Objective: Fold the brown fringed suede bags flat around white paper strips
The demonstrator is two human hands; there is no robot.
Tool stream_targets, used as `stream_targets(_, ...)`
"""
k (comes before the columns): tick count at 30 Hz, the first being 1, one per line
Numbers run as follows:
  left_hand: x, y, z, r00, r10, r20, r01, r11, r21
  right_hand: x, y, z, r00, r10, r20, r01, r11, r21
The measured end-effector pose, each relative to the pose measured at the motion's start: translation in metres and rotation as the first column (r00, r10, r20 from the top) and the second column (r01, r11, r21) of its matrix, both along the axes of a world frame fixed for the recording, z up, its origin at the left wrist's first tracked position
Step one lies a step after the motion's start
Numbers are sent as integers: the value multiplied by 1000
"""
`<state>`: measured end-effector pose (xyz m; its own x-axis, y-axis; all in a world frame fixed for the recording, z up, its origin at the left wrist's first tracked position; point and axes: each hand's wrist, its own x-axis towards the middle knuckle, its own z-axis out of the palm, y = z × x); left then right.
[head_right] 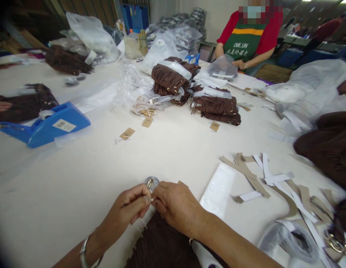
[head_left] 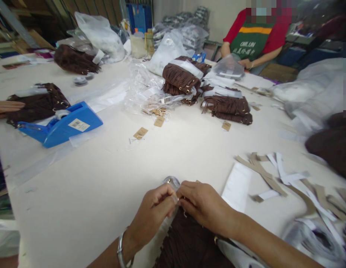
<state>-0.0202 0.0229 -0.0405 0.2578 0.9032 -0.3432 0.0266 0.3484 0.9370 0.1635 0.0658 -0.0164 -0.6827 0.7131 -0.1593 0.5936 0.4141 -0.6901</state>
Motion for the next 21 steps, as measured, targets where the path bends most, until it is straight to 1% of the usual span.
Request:
stream_targets(2, 5, 4, -1, 999, 48, -3, -48, 998, 42, 3, 4, -2, 991, -100, -87, 91, 990, -109)
stream_targets(3, 7, 5, -3, 996, 89, -10, -88, 994, 58, 5, 5, -4, 976, -172, -132, 145, 971, -190)
stream_targets(4, 9, 5, -5, 992, 122, -22, -120, 991, 66, 7, 7, -6, 952, -251, -173, 196, 938, -284)
stream_targets(5, 11, 4, -8, 991, 131, -36, -128, 990, 64, 10, 7, -9, 922, -328, -205, 234, 895, -380)
stream_targets(7, 16, 1, -14, 993, 93, -75, -89, 995, 50, 13, 8, -13, 862, -443, -246, 258, 802, -538)
stream_targets(8, 18, 0, -16, 993, 68, -95, -64, 997, 43, 14, 7, -15, 840, -477, -258, 255, 768, -588)
stream_targets(9, 20, -1, -19, 992, 55, -112, -51, 998, 38, 15, 7, -16, 825, -498, -268, 251, 746, -617)
stream_targets(11, 22, 0, -21, 989, 68, -129, -64, 997, 35, 16, 7, -19, 807, -524, -274, 257, 728, -636)
stream_targets(12, 22, 1, -22, 989, 82, -127, -79, 996, 28, 17, 7, -20, 803, -532, -267, 272, 727, -630)
stream_targets(14, 21, 5, -22, 989, 100, -105, -100, 995, 3, 19, 7, -22, 812, -534, -237, 318, 744, -588)
stream_targets(16, 19, 7, -21, 990, 118, -77, -119, 993, -21, 22, 7, -23, 843, -503, -191, 355, 787, -504)
stream_targets(17, 17, 7, -20, 990, 126, -56, -128, 991, -29, 24, 8, -24, 866, -474, -160, 367, 820, -440)
stream_targets(19, 15, 7, -19, 992, 125, 15, -124, 991, -47, 26, 8, -23, 912, -401, -81, 370, 893, -258)
stream_targets(21, 13, 6, -18, 987, 78, 140, -63, 992, -108, 27, 9, -21, 944, -330, 0, 330, 942, -67)
